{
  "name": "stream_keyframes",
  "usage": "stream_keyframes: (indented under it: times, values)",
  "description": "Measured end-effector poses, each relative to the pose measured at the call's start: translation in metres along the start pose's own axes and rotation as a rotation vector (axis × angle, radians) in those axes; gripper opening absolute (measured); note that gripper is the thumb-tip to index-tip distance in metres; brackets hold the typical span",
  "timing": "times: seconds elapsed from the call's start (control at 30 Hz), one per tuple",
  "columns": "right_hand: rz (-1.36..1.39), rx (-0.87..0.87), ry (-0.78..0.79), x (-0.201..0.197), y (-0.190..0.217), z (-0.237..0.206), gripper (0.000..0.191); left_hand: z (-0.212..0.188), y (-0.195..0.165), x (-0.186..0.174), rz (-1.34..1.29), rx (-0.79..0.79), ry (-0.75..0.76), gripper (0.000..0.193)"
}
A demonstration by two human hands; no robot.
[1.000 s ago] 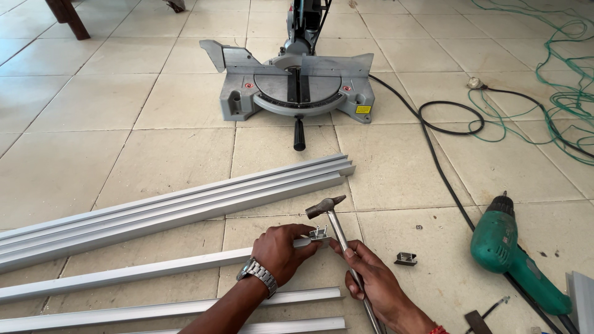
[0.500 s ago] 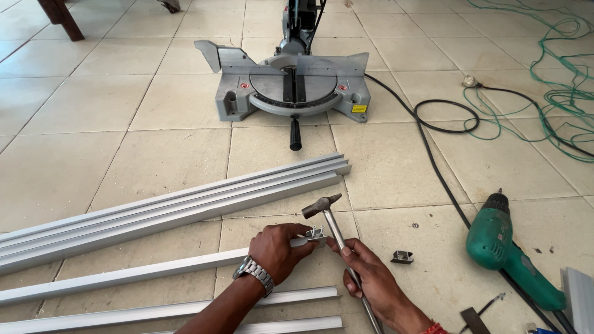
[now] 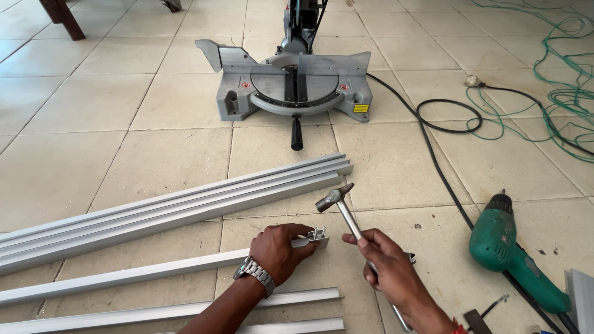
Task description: The person uses a hammer to tap small metal connectors onto the ends of aluminum profiles. They then align and stack the prepared profiles together on the floor.
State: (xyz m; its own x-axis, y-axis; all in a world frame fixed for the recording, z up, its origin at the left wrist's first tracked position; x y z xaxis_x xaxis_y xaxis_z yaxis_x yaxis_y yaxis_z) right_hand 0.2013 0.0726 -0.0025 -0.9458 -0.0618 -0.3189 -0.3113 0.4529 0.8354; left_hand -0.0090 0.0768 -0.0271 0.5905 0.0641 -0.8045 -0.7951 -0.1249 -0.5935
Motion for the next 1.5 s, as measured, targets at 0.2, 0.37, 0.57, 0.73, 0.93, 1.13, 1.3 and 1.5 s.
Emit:
stream_keyframes:
  times: [0.2, 0.37, 0.57, 0.73, 0.93, 1.13, 1.3, 1.5]
  values:
    - [0.011, 0.035, -0.029, -0.007, 0.011, -0.009, 0.031, -0.001, 0.0, 0.0, 0.018, -0.033, 0.024, 0.036]
    - [0.031, 0.037, -0.023, -0.009, 0.016, -0.013, 0.03, -0.001, 0.0, -0.001, 0.01, -0.031, 0.024, 0.036]
    - [0.014, 0.055, -0.026, -0.009, 0.018, -0.015, 0.029, 0.001, 0.001, 0.0, -0.002, -0.015, 0.014, 0.036]
    - [0.01, 0.051, -0.025, -0.009, 0.019, -0.016, 0.029, 0.002, 0.002, 0.0, -0.011, -0.019, 0.011, 0.036]
    - [0.002, 0.054, -0.024, -0.01, 0.018, -0.016, 0.03, 0.001, 0.001, 0.0, 0.0, -0.025, 0.015, 0.035]
    - [0.008, 0.052, -0.022, -0.009, 0.017, -0.014, 0.03, 0.0, 0.001, 0.0, 0.023, -0.025, 0.007, 0.034]
    - [-0.046, 0.014, -0.045, -0.013, 0.016, -0.011, 0.03, 0.0, -0.001, -0.002, 0.005, -0.001, -0.013, 0.033]
    - [-0.238, -0.019, -0.06, -0.027, 0.015, -0.008, 0.034, -0.002, -0.001, -0.004, 0.01, -0.008, -0.001, 0.033]
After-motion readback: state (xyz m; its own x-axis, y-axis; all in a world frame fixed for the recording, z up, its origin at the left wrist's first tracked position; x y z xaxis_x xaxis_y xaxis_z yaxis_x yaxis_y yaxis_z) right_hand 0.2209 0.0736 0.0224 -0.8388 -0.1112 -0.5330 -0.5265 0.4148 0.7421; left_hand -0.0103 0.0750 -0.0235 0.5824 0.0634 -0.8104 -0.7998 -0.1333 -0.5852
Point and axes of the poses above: each hand's wrist, its own z-axis towards the middle knuckle, its own x-axis out of the palm, y = z × x, the point moved 4 cm from there along z, towards the middle knuckle, and after that the axes turned 12 degrees about -y, right-handed, at the moved point
